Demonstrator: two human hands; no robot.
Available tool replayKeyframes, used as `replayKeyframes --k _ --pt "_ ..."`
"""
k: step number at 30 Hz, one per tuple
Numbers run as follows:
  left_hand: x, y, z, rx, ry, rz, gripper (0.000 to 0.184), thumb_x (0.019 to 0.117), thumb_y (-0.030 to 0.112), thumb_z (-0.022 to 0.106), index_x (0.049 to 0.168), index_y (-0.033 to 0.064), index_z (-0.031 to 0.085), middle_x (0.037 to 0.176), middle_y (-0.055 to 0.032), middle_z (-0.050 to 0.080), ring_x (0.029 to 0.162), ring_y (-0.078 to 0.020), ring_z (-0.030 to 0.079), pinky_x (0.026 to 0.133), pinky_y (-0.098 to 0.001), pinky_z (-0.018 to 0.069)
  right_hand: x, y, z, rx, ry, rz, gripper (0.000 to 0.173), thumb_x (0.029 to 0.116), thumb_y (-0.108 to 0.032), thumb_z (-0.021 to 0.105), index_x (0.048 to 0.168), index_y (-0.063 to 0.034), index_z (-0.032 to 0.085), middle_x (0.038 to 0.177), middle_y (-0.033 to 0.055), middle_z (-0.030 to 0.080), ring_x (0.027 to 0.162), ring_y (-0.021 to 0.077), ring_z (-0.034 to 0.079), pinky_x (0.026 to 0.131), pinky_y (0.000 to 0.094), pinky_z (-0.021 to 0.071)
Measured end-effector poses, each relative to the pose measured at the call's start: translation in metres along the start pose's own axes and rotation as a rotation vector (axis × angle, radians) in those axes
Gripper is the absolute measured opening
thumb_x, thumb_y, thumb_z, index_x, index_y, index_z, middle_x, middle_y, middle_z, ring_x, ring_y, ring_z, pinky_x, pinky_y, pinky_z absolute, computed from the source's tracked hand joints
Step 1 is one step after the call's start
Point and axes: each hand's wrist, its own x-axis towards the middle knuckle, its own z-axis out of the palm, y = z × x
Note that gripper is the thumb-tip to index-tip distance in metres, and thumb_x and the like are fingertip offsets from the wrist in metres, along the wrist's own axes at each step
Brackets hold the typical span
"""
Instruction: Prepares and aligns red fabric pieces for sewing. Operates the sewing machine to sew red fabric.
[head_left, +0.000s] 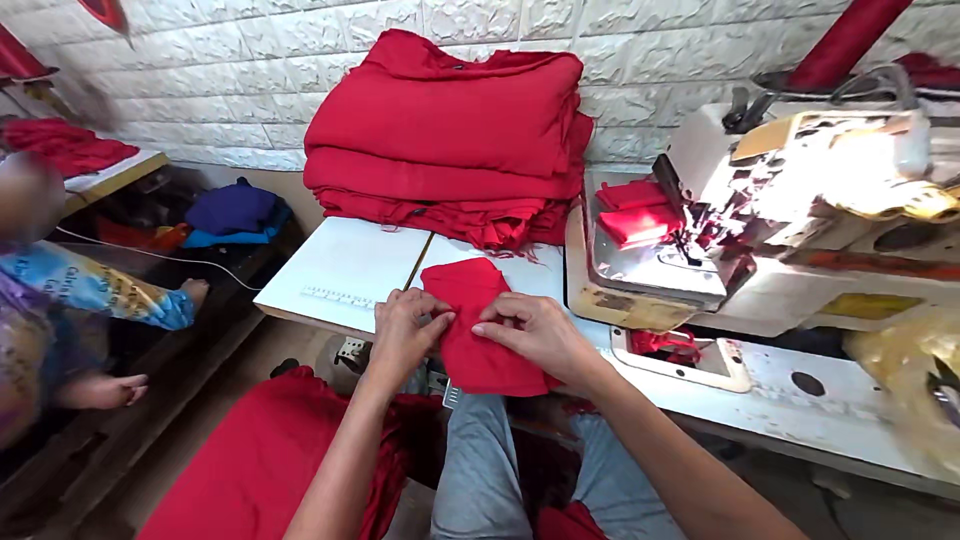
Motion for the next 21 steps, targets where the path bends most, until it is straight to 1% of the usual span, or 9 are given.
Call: replayKeyframes --k 2,4,5,7,9,11,14,17,21 --pt "0.001 0.001 0.004 -0.068 0.042 -0.028 0.015 0.0951 0.021 0.070 0.094 0.0092 0.079 0.096 -0.0042 0.072 0.096 -0.0214 0.063 0.088 -0.0499 0.0451 0.000 -0.002 0.001 -0.019 0.011 -0.012 0.023 0.0969 -0.031 0.067 0.098 -0.0110 0.078 0.086 -0.0010 0.067 0.071 0.0065 0.055 0.069 0.0301 0.0462" --pt "0.002 0.004 0.004 -0.213 0.056 -0.120 0.013 0.0960 0.019 0.069 0.097 0.0088 0.077 0.092 -0.0001 0.072 0.087 -0.0095 0.067 0.081 -0.0346 0.0539 0.001 -0.007 -0.001 0.014 -0.004 0.011 0.019 0.0973 -0.024 0.064 0.102 -0.0103 0.078 0.084 -0.0023 0.065 0.066 0.0023 0.049 0.064 0.0231 0.0421" --pt "0.002 0.006 0.004 -0.321 0.058 -0.166 0.010 0.0959 0.015 0.069 0.098 0.0078 0.076 0.088 0.0011 0.072 0.081 -0.0056 0.066 0.076 -0.0287 0.0546 0.002 -0.010 -0.002 0.055 -0.016 0.027 0.018 0.0974 -0.019 0.063 0.104 -0.0096 0.077 0.084 -0.0025 0.064 0.064 -0.0003 0.047 0.061 0.0190 0.0414" --pt "0.002 0.010 0.003 -0.538 0.062 -0.212 0.006 0.0942 0.005 0.069 0.098 0.0045 0.073 0.080 0.0022 0.070 0.072 -0.0029 0.064 0.071 -0.0224 0.0541 0.003 -0.015 -0.004 0.174 -0.030 0.013 0.016 0.0965 -0.014 0.063 0.104 -0.0074 0.076 0.086 -0.0027 0.067 0.065 -0.0042 0.053 0.060 0.0131 0.0463" --pt "0.001 0.014 0.001 -0.689 0.059 -0.226 0.007 0.0927 0.000 0.068 0.098 0.0031 0.072 0.077 0.0025 0.070 0.071 -0.0032 0.066 0.072 -0.0218 0.0559 0.003 -0.014 -0.002 0.317 -0.012 -0.100 0.013 0.0940 -0.014 0.069 0.100 -0.0050 0.076 0.092 -0.0025 0.069 0.075 -0.0041 0.059 0.067 0.0119 0.0495" --pt "0.000 0.019 -0.001 -0.776 0.041 -0.238 0.007 0.0924 -0.002 0.068 0.097 0.0024 0.071 0.076 0.0020 0.071 0.071 -0.0040 0.067 0.074 -0.0231 0.0576 0.005 -0.014 0.002 0.432 0.023 -0.203 0.012 0.0932 -0.013 0.072 0.098 -0.0035 0.076 0.093 -0.0023 0.070 0.081 -0.0019 0.063 0.071 0.0130 0.0528" --pt "-0.003 0.029 -0.004 -0.823 0.019 -0.246 0.011 0.0942 -0.004 0.063 0.098 0.0022 0.072 0.078 0.0025 0.072 0.072 -0.0023 0.068 0.074 -0.0207 0.0571 0.006 -0.016 0.005 0.486 0.078 -0.219 0.011 0.0945 -0.010 0.070 0.100 -0.0032 0.077 0.091 -0.0019 0.070 0.077 -0.0006 0.062 0.068 0.0140 0.0532" --pt "-0.006 0.036 -0.006 -0.827 0.017 -0.225 0.013 0.0945 -0.005 0.062 0.099 0.0010 0.073 0.082 0.0014 0.074 0.076 -0.0021 0.069 0.076 -0.0204 0.0573 0.007 -0.017 0.008 0.451 0.134 -0.164 0.009 0.0936 -0.014 0.072 0.098 -0.0078 0.078 0.086 -0.0055 0.070 0.070 -0.0043 0.058 0.062 0.0115 0.0480" --pt "-0.007 0.038 -0.007 -0.801 0.036 -0.192 0.011 0.0943 -0.003 0.064 0.099 0.0019 0.074 0.082 0.0019 0.074 0.076 -0.0015 0.068 0.075 -0.0196 0.0566 0.006 -0.017 0.010 0.422 0.169 -0.153 0.010 0.0930 -0.015 0.073 0.098 -0.0091 0.079 0.083 -0.0073 0.070 0.064 -0.0071 0.051 0.058 0.0098 0.0407"
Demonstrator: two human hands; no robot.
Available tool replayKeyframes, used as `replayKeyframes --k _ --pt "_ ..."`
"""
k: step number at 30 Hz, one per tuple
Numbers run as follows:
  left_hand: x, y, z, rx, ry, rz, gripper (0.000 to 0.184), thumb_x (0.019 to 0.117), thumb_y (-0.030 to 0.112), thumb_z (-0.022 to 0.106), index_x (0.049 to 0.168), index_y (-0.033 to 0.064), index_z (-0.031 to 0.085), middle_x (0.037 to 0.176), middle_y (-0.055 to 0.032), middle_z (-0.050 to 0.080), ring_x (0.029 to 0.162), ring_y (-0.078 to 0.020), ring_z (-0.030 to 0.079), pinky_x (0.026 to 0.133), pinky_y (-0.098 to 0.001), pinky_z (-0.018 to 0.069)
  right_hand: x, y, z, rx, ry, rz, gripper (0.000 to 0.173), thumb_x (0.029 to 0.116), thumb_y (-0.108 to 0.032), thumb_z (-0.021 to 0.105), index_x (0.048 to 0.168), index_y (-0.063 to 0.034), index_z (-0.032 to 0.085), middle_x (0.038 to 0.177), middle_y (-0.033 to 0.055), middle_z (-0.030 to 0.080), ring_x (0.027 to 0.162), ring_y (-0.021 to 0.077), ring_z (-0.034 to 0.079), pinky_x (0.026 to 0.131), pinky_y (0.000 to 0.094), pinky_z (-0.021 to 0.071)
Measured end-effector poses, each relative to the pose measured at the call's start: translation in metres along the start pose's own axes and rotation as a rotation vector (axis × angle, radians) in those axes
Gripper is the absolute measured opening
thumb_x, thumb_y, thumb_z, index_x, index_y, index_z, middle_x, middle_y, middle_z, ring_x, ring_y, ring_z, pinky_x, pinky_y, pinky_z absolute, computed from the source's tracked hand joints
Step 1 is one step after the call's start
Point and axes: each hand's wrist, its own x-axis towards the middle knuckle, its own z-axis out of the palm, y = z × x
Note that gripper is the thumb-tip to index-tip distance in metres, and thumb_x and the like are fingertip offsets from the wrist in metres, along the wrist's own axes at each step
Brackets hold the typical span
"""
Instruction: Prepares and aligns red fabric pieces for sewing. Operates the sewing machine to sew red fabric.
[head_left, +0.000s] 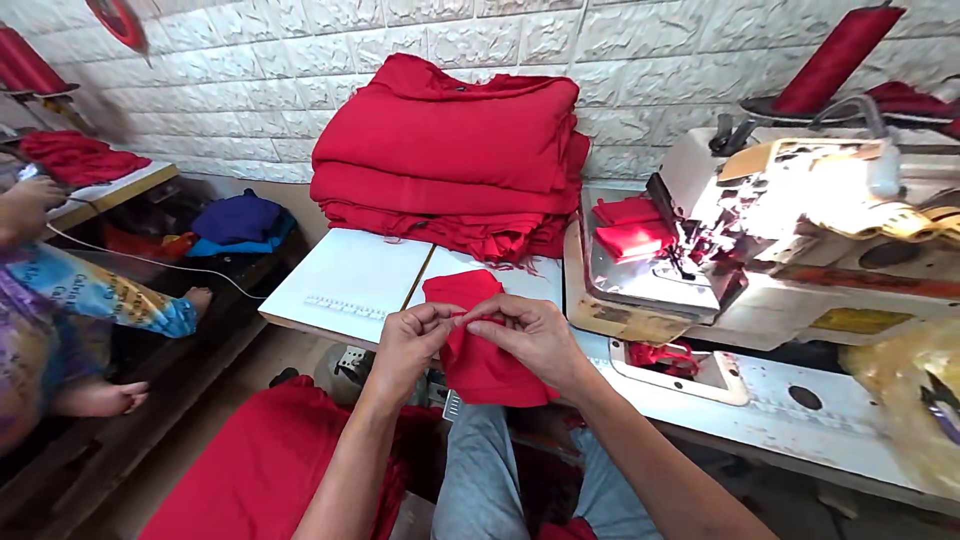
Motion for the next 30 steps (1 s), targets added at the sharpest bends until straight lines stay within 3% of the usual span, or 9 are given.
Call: replayKeyframes --k 7,14,19,23,25,27,28,29,30 --pt "-0.004 0.004 0.002 -0.032 -0.005 -0.020 0.012 0.0951 -0.002 0.063 0.100 0.0008 0.073 0.083 0.0003 0.075 0.077 -0.0040 0.070 0.077 -0.0223 0.0586 -0.004 0.003 0.004 -0.048 0.097 0.018 0.009 0.0913 -0.018 0.075 0.094 -0.0094 0.076 0.068 -0.0095 0.060 0.057 -0.0065 0.046 0.054 0.0103 0.0373" --pt "-0.006 0.000 0.003 -0.049 -0.006 -0.013 0.017 0.0958 -0.002 0.058 0.102 0.0001 0.073 0.083 0.0004 0.074 0.078 -0.0051 0.070 0.077 -0.0242 0.0592 -0.006 0.006 0.009 -0.079 0.121 0.005 0.010 0.0936 -0.018 0.071 0.095 -0.0074 0.072 0.072 -0.0071 0.065 0.060 -0.0057 0.052 0.056 0.0112 0.0426" --pt "-0.006 0.000 0.003 -0.028 0.005 0.033 0.016 0.0962 -0.001 0.058 0.102 -0.0001 0.074 0.085 0.0000 0.075 0.079 -0.0051 0.071 0.079 -0.0237 0.0589 -0.006 0.005 0.008 -0.108 0.111 0.005 0.010 0.0937 -0.018 0.070 0.092 -0.0084 0.072 0.069 -0.0082 0.061 0.058 -0.0065 0.047 0.054 0.0106 0.0385" --pt "-0.008 0.004 0.006 0.011 -0.015 0.083 0.014 0.0933 0.002 0.068 0.106 -0.0015 0.072 0.091 -0.0016 0.076 0.083 -0.0057 0.072 0.081 -0.0236 0.0599 -0.006 0.005 0.009 -0.135 0.175 -0.015 0.009 0.0924 -0.017 0.071 0.091 -0.0089 0.072 0.070 -0.0070 0.062 0.058 -0.0054 0.049 0.055 0.0112 0.0402" --pt "-0.007 0.005 0.007 0.087 -0.005 0.123 0.014 0.0936 0.002 0.068 0.106 -0.0018 0.073 0.091 -0.0017 0.076 0.082 -0.0046 0.072 0.080 -0.0223 0.0596 -0.005 0.006 0.010 -0.225 0.215 -0.063 0.012 0.0909 -0.020 0.072 0.097 -0.0099 0.073 0.083 -0.0045 0.066 0.072 -0.0007 0.056 0.065 0.0168 0.0472" --pt "-0.006 0.008 0.006 0.154 -0.032 0.170 0.012 0.0959 0.004 0.067 0.105 -0.0004 0.073 0.090 -0.0014 0.076 0.082 -0.0041 0.071 0.080 -0.0217 0.0590 -0.002 0.000 0.004 -0.224 0.102 -0.048 0.033 0.0928 -0.020 0.067 0.123 -0.0084 0.068 0.112 0.0008 0.071 0.106 0.0120 0.063 0.091 0.0373 0.0498" --pt "-0.005 0.010 0.005 0.179 -0.065 0.201 0.012 0.0971 0.005 0.065 0.104 0.0007 0.073 0.090 -0.0009 0.075 0.083 -0.0042 0.070 0.080 -0.0219 0.0587 0.001 -0.004 -0.002 -0.194 0.019 -0.011 0.041 0.0936 -0.022 0.064 0.133 -0.0098 0.063 0.120 -0.0010 0.070 0.115 0.0117 0.062 0.097 0.0395 0.0495" --pt "-0.004 0.013 0.003 0.203 -0.106 0.232 0.012 0.0985 0.006 0.064 0.105 0.0017 0.073 0.091 -0.0004 0.074 0.083 -0.0043 0.070 0.080 -0.0219 0.0584 0.004 -0.007 -0.007 -0.153 -0.047 0.028 0.042 0.0944 -0.024 0.063 0.134 -0.0111 0.062 0.115 -0.0038 0.072 0.112 0.0077 0.063 0.096 0.0359 0.0523" --pt "-0.003 0.016 0.001 0.229 -0.142 0.256 0.012 0.0997 0.007 0.062 0.106 0.0025 0.072 0.091 0.0001 0.073 0.084 -0.0044 0.069 0.080 -0.0221 0.0582 0.005 -0.011 -0.011 -0.097 -0.084 0.059 0.035 0.0952 -0.025 0.064 0.127 -0.0105 0.067 0.104 -0.0051 0.073 0.101 0.0039 0.066 0.090 0.0303 0.0543"
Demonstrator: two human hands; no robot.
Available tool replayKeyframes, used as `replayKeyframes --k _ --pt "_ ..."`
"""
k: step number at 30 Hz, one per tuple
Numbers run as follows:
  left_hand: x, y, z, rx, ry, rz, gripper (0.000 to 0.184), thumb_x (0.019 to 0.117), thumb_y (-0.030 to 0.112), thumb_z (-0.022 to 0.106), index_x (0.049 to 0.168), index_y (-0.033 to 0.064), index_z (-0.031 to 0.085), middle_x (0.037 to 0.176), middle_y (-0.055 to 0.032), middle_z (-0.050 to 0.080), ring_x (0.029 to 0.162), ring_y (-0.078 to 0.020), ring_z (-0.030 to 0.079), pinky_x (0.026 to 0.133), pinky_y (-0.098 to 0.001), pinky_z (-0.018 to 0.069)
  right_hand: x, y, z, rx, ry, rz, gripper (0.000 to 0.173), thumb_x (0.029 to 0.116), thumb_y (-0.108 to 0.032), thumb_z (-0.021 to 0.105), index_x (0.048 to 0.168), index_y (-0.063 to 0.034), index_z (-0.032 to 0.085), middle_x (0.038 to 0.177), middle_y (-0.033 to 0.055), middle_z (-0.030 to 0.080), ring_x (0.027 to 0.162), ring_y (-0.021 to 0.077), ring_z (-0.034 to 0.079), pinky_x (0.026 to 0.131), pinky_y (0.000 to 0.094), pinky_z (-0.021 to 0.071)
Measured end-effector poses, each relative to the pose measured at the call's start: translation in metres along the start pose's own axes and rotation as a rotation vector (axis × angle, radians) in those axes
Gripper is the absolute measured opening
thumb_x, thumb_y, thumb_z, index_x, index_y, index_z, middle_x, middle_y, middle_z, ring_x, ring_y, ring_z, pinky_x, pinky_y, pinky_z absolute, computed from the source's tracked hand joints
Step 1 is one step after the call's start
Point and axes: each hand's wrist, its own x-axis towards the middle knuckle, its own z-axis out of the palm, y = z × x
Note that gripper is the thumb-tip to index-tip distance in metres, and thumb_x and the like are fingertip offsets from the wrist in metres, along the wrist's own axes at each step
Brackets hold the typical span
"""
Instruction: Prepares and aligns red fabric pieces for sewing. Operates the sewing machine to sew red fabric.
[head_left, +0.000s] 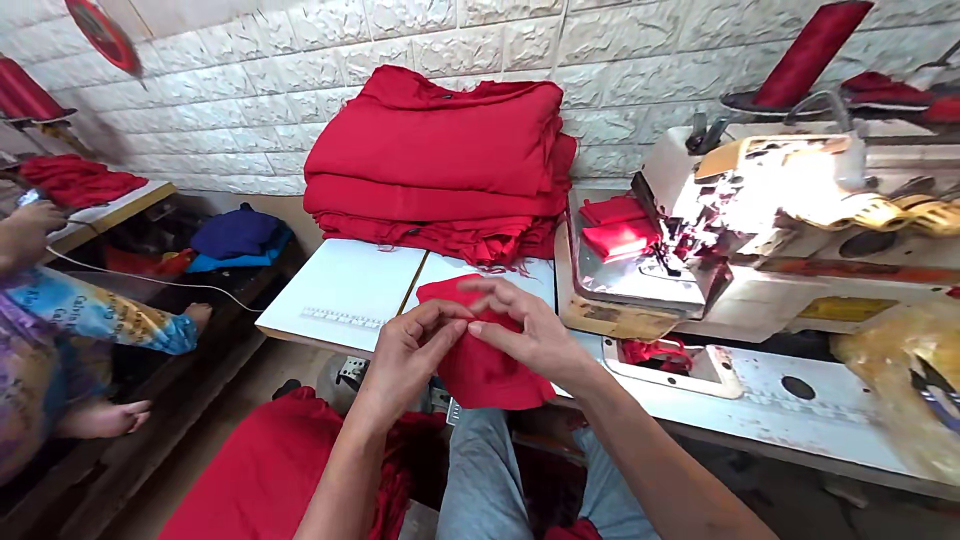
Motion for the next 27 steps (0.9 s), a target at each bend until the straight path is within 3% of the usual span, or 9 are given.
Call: replayKeyframes --k 2,4,9,12,14,16,20,23,27 --pt "0.003 0.006 -0.004 0.048 -0.052 0.025 0.013 0.1008 0.009 0.061 0.108 0.0029 0.070 0.092 0.0004 0.072 0.084 -0.0047 0.069 0.081 -0.0227 0.0582 0.000 -0.004 -0.005 0.083 -0.012 0.004 0.017 0.0954 -0.024 0.068 0.101 -0.0092 0.075 0.088 -0.0069 0.072 0.087 -0.0016 0.065 0.082 0.0213 0.0537" --pt "0.005 0.011 -0.004 0.061 -0.073 -0.010 0.014 0.0993 0.010 0.064 0.111 0.0031 0.068 0.092 0.0010 0.072 0.085 -0.0045 0.068 0.081 -0.0222 0.0577 -0.003 -0.007 -0.007 0.106 0.034 -0.029 0.014 0.0948 -0.022 0.069 0.090 -0.0100 0.074 0.085 -0.0079 0.071 0.085 -0.0030 0.064 0.082 0.0184 0.0519" --pt "0.009 0.010 0.003 -0.186 -0.060 -0.132 0.009 0.0989 0.005 0.062 0.103 0.0031 0.069 0.088 0.0011 0.072 0.082 -0.0051 0.069 0.080 -0.0240 0.0579 -0.009 -0.009 -0.006 0.163 0.110 -0.097 0.012 0.0958 -0.019 0.068 0.092 -0.0090 0.074 0.088 -0.0055 0.071 0.088 0.0004 0.065 0.085 0.0212 0.0535" --pt "0.011 0.011 0.004 -0.302 -0.135 -0.147 0.012 0.0975 0.003 0.062 0.108 0.0031 0.066 0.093 0.0002 0.073 0.087 -0.0067 0.069 0.083 -0.0258 0.0583 -0.010 -0.010 -0.007 0.225 0.131 -0.097 0.010 0.0959 -0.016 0.068 0.092 -0.0071 0.073 0.085 -0.0047 0.071 0.083 0.0003 0.065 0.080 0.0195 0.0550" --pt "0.012 0.014 0.004 -0.306 -0.171 -0.138 0.015 0.0963 0.001 0.062 0.111 0.0023 0.064 0.098 -0.0004 0.073 0.090 -0.0073 0.070 0.086 -0.0266 0.0585 -0.011 -0.013 -0.008 0.240 0.150 -0.086 0.010 0.0955 -0.016 0.069 0.092 -0.0078 0.073 0.082 -0.0058 0.070 0.079 -0.0007 0.064 0.076 0.0177 0.0535" --pt "0.014 0.016 0.008 -0.295 -0.113 -0.132 0.011 0.0984 0.004 0.061 0.107 0.0022 0.068 0.093 -0.0002 0.072 0.087 -0.0066 0.069 0.085 -0.0260 0.0575 -0.012 -0.014 -0.009 0.257 0.158 -0.086 0.009 0.0951 -0.015 0.070 0.092 -0.0071 0.073 0.081 -0.0052 0.070 0.077 -0.0006 0.064 0.074 0.0171 0.0535" --pt "0.017 0.018 0.012 -0.276 -0.030 -0.148 0.009 0.0992 0.003 0.060 0.100 0.0030 0.069 0.086 -0.0003 0.071 0.081 -0.0062 0.068 0.082 -0.0257 0.0581 -0.012 -0.014 -0.007 0.245 0.134 -0.097 0.008 0.0951 -0.016 0.069 0.093 -0.0081 0.072 0.087 -0.0054 0.070 0.084 0.0003 0.064 0.080 0.0192 0.0537" --pt "0.018 0.022 0.010 -0.239 -0.045 -0.115 0.006 0.0974 0.004 0.063 0.098 0.0037 0.069 0.086 -0.0003 0.072 0.080 -0.0060 0.068 0.078 -0.0246 0.0585 -0.014 -0.015 -0.008 0.261 0.105 -0.084 0.008 0.0943 -0.017 0.069 0.092 -0.0086 0.071 0.092 -0.0046 0.070 0.090 0.0016 0.064 0.083 0.0207 0.0536" --pt "0.019 0.026 0.006 -0.207 -0.136 -0.110 0.007 0.0983 0.006 0.063 0.102 0.0039 0.068 0.086 0.0009 0.071 0.078 -0.0046 0.068 0.076 -0.0228 0.0580 -0.014 -0.018 -0.008 0.299 0.126 -0.065 0.005 0.0918 -0.013 0.071 0.088 -0.0103 0.068 0.084 -0.0067 0.068 0.082 -0.0001 0.064 0.078 0.0185 0.0534"
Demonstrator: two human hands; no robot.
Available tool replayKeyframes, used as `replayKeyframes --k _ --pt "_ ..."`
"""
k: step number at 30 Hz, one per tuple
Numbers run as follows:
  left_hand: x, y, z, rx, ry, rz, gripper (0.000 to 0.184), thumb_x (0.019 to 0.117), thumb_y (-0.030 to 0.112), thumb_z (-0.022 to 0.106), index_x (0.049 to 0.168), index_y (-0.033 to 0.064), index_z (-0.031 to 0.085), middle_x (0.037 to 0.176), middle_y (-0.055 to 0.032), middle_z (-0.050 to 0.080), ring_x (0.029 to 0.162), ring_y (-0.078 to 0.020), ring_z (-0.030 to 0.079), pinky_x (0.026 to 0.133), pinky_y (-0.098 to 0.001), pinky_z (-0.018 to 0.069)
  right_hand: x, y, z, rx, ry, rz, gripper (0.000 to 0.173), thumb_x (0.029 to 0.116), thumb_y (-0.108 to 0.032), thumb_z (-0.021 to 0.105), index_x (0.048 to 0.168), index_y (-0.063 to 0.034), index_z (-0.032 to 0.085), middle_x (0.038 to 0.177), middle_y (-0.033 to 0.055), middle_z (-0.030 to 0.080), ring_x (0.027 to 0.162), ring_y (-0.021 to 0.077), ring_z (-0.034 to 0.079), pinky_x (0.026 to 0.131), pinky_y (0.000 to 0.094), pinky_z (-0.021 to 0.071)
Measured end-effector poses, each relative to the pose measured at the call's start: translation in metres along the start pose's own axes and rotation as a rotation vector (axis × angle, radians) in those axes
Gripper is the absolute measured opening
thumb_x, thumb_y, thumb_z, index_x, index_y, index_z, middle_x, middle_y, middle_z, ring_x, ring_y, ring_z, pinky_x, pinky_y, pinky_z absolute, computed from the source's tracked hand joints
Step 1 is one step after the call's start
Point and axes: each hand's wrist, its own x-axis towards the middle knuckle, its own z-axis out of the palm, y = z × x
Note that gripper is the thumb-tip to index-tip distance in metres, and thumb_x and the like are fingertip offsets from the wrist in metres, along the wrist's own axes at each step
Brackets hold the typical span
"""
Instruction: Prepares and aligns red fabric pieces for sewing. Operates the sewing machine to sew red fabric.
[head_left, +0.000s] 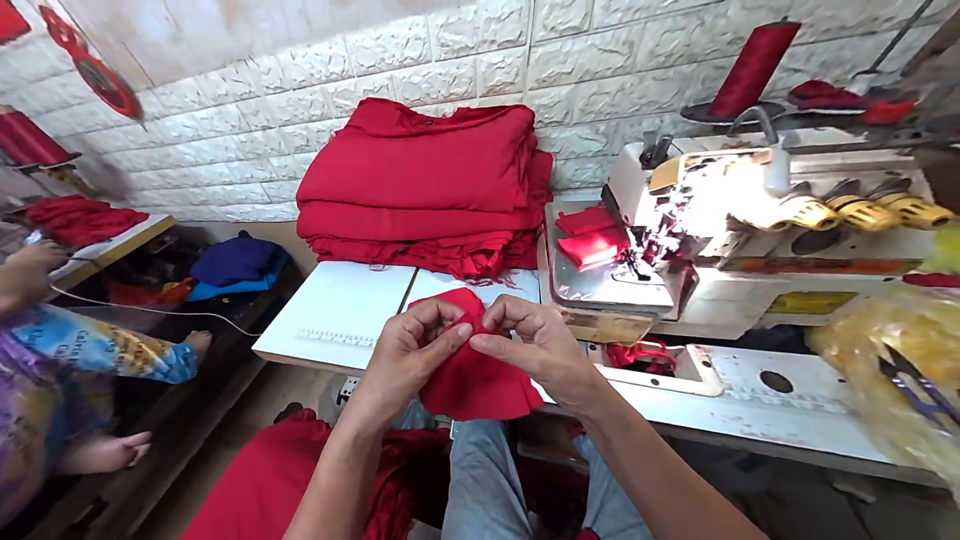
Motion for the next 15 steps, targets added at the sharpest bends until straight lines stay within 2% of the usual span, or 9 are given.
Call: replayKeyframes --k 2,5,7,11,15 --pt "-0.001 0.003 -0.001 0.026 -0.030 -0.013 0.010 0.0994 0.005 0.059 0.105 0.0033 0.068 0.090 0.0008 0.072 0.082 -0.0048 0.068 0.078 -0.0230 0.0581 0.000 0.000 0.000 0.013 0.009 0.012 0.005 0.0916 -0.012 0.071 0.089 -0.0095 0.068 0.080 -0.0067 0.067 0.077 -0.0005 0.063 0.074 0.0170 0.0526" --pt "0.000 0.004 0.000 0.081 0.022 -0.009 0.010 0.0998 0.007 0.060 0.103 0.0042 0.069 0.087 -0.0003 0.071 0.079 -0.0059 0.069 0.074 -0.0232 0.0586 -0.002 -0.001 -0.002 0.011 -0.065 0.074 0.007 0.0942 -0.014 0.069 0.094 -0.0071 0.069 0.074 -0.0090 0.064 0.068 -0.0026 0.058 0.067 0.0148 0.0490" --pt "0.001 0.004 -0.002 0.121 0.046 -0.004 0.008 0.0999 0.010 0.062 0.100 0.0050 0.069 0.085 -0.0004 0.070 0.077 -0.0062 0.068 0.072 -0.0230 0.0581 -0.003 0.001 -0.004 -0.052 -0.137 0.068 0.013 0.0966 -0.017 0.067 0.094 -0.0053 0.071 0.077 -0.0089 0.066 0.072 -0.0040 0.061 0.069 0.0150 0.0517" --pt "0.003 0.002 -0.005 0.123 0.038 0.031 0.009 0.0993 0.009 0.063 0.099 0.0055 0.071 0.087 0.0007 0.071 0.080 -0.0055 0.068 0.076 -0.0231 0.0577 -0.004 0.009 -0.005 -0.105 -0.149 -0.024 0.022 0.0991 -0.020 0.063 0.091 -0.0026 0.073 0.092 -0.0028 0.069 0.090 -0.0025 0.062 0.082 0.0167 0.0516" --pt "0.004 0.001 -0.005 0.109 0.071 0.055 0.006 0.0961 0.006 0.066 0.099 0.0044 0.072 0.086 -0.0006 0.071 0.079 -0.0067 0.068 0.075 -0.0241 0.0583 -0.006 0.009 0.000 -0.089 -0.170 0.026 0.023 0.0998 -0.022 0.064 0.088 -0.0033 0.070 0.081 -0.0053 0.066 0.078 -0.0041 0.060 0.073 0.0158 0.0509"
